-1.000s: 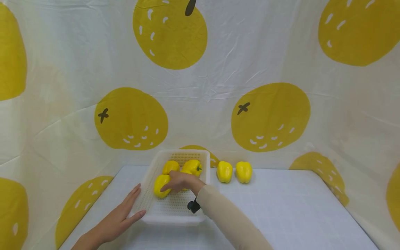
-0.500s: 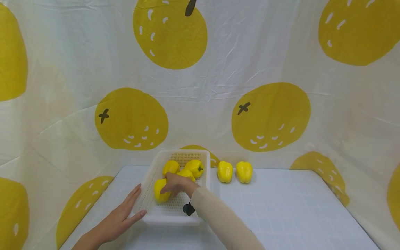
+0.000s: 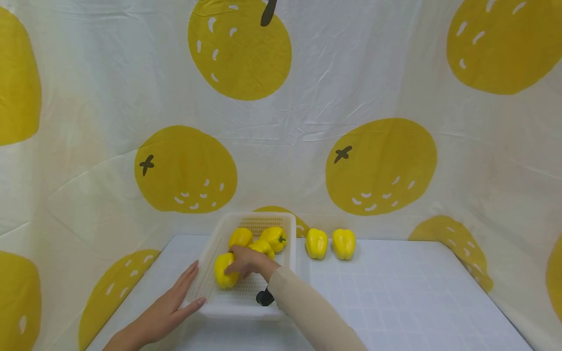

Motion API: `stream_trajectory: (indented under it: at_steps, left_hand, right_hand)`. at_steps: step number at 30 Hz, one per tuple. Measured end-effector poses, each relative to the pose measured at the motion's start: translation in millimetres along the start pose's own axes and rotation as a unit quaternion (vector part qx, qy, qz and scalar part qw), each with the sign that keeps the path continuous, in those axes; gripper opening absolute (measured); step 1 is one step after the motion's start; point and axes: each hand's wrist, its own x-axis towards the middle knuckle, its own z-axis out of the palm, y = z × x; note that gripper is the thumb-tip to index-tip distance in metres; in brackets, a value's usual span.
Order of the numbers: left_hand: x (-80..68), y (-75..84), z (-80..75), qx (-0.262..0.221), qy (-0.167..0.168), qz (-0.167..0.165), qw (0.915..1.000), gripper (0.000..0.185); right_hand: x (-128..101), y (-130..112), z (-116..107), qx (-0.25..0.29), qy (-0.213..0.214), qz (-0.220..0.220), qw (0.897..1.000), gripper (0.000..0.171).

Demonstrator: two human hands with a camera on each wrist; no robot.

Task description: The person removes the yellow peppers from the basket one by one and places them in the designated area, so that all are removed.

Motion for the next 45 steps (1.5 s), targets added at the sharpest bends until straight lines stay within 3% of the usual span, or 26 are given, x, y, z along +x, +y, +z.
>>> stream_trajectory:
  at_steps: [6,12,17,21,33,45]
  left_hand:
    - [-0.9,1.9,-0.4,0.0,0.006,0.009,0.9999,0.096]
    - [0.3,-1.5,2.1,0.01,0.009,-0.005,0.9999,0.099]
    - [0.4,-4.9,2.7,0.014,0.023,0.012,0.9996,0.095]
    - [0.1,-5.4,2.0,0.015,0.031,0.026,0.9991,0.092]
    - [-0.9,0.1,1.5,0.005,0.006,0.015,0.9999,0.096]
    - [0.7,-3.0,3.2,0.014,0.014,0.01,0.9998,0.097]
  right_hand:
    - [-9.2,-2.1,-11.0,0.027,0.01,-0.032,0.999,0.064]
    - [-22.7,-5.4,-26.8,0.076,0.03,-0.054,0.995,0.061]
    - [-37.7,-8.2,-42.7,0.098,0.038,-0.072,0.992,0.064]
    - [-48.4,-6.8,-55.2,0.089,0.05,-0.084,0.991,0.065]
    - [-82.1,10.9,-78.0,0.065,0.089,-0.097,0.989,0.065]
    - [-110.1,33.5,-101.6,0.025,0.153,-0.071,0.985,0.064]
